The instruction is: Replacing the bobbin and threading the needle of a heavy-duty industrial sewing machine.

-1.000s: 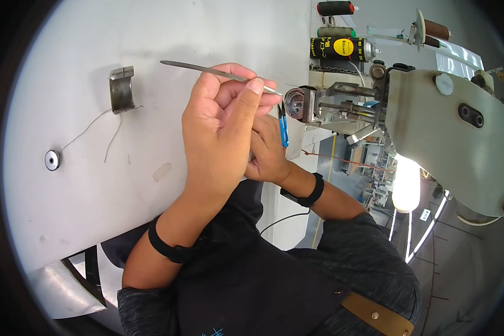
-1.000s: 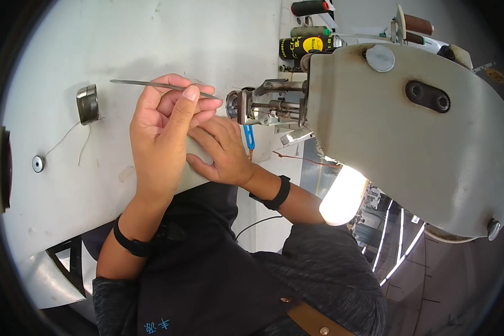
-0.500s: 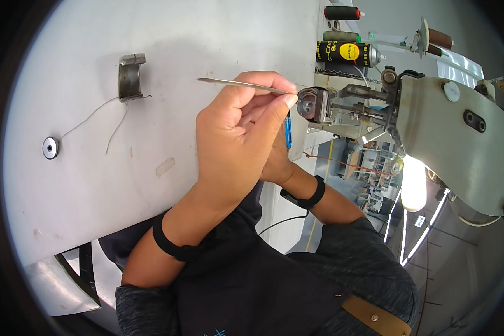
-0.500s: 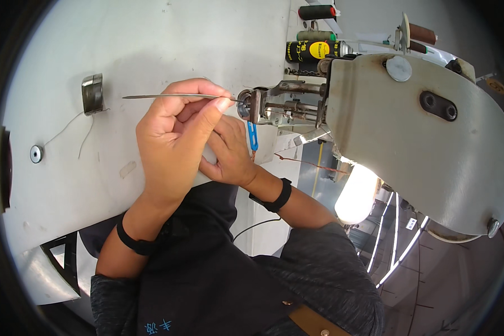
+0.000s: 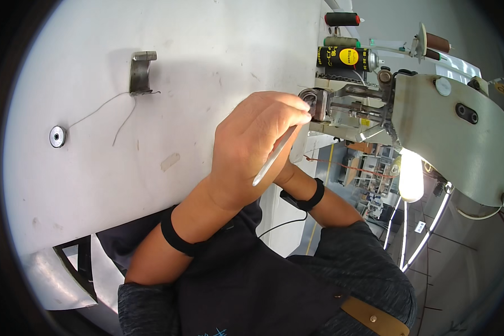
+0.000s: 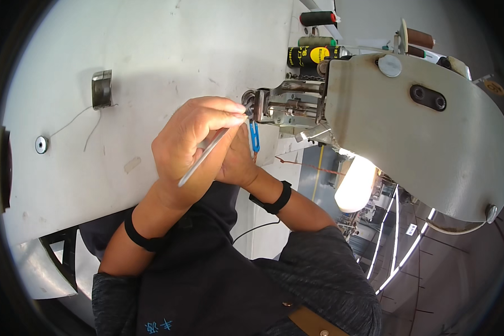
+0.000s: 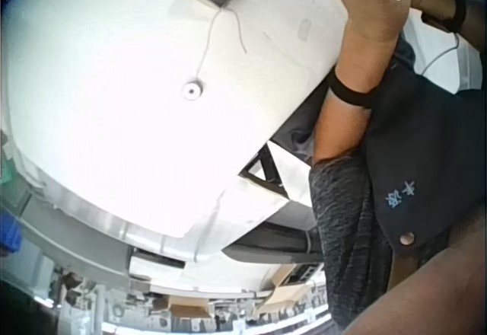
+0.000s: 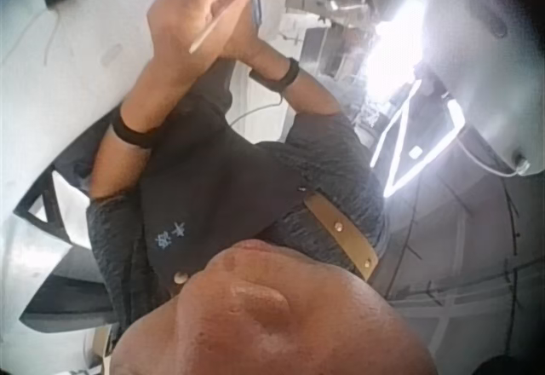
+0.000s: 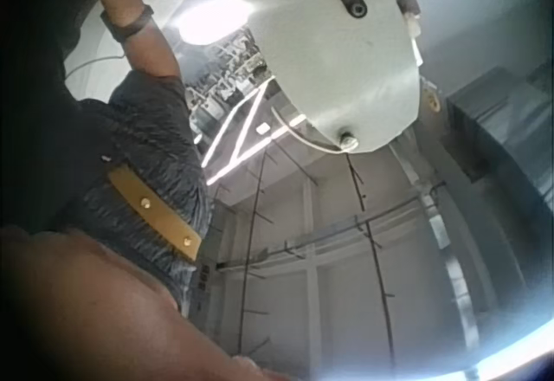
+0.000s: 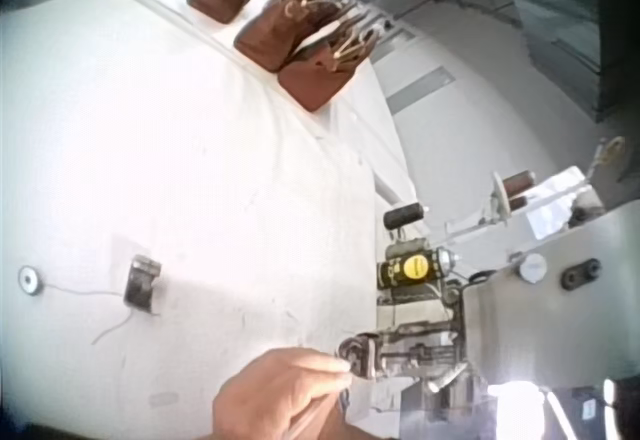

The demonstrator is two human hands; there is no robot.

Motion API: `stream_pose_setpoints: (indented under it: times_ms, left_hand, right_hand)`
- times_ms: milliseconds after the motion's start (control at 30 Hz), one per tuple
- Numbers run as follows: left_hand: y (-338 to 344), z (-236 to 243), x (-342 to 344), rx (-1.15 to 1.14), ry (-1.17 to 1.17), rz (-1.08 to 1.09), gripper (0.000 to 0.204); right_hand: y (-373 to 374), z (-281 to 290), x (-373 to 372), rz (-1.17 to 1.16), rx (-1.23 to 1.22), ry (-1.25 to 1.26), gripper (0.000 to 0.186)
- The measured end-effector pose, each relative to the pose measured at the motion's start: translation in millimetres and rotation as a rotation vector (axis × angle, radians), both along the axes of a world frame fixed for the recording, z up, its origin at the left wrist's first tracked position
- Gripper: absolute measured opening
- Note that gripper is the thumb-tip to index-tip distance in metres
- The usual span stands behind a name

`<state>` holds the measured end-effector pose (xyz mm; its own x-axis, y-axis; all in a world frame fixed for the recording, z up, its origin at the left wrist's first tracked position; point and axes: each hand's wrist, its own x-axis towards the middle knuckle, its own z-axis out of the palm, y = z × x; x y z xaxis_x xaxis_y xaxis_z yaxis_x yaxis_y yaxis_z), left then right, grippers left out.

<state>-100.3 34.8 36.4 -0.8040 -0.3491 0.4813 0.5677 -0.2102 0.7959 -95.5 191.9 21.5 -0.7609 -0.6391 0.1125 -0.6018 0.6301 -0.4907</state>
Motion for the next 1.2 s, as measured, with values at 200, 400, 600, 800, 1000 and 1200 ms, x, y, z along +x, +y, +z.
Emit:
stream_pose_setpoints:
  times_ms: [200, 400, 600, 800, 1000, 1200]
  left_hand:
    - [5, 0, 1, -0.039, 0.045, 0.057, 0.022]
    - [7, -2, -3, -0.112, 0.102, 0.111, 0.025]
    - [7, -2, -7, -0.141, 0.134, 0.144, 0.027]
    - [2, -1, -7, -0.169, 0.133, 0.137, 0.026]
    - [-4, 5, -3, -0.17, 0.073, 0.087, 0.025]
    - [-6, 10, -5, -0.112, 0.077, 0.117, 0.027]
  right_hand:
    - [-8, 8, 6, -0.133, -0.203, -0.181, 0.029]
    - [-12, 7, -1, -0.104, -0.213, -0.139, 0.031]
    - [-12, 3, -3, -0.092, -0.215, -0.103, 0.03]
    - [-11, 0, -1, -0.081, -0.217, -0.062, 0.029]
    - [-7, 4, 4, -0.213, -0.251, -0.375, 0.024]
    - [-9, 7, 2, -0.188, -0.284, -0.328, 0.03]
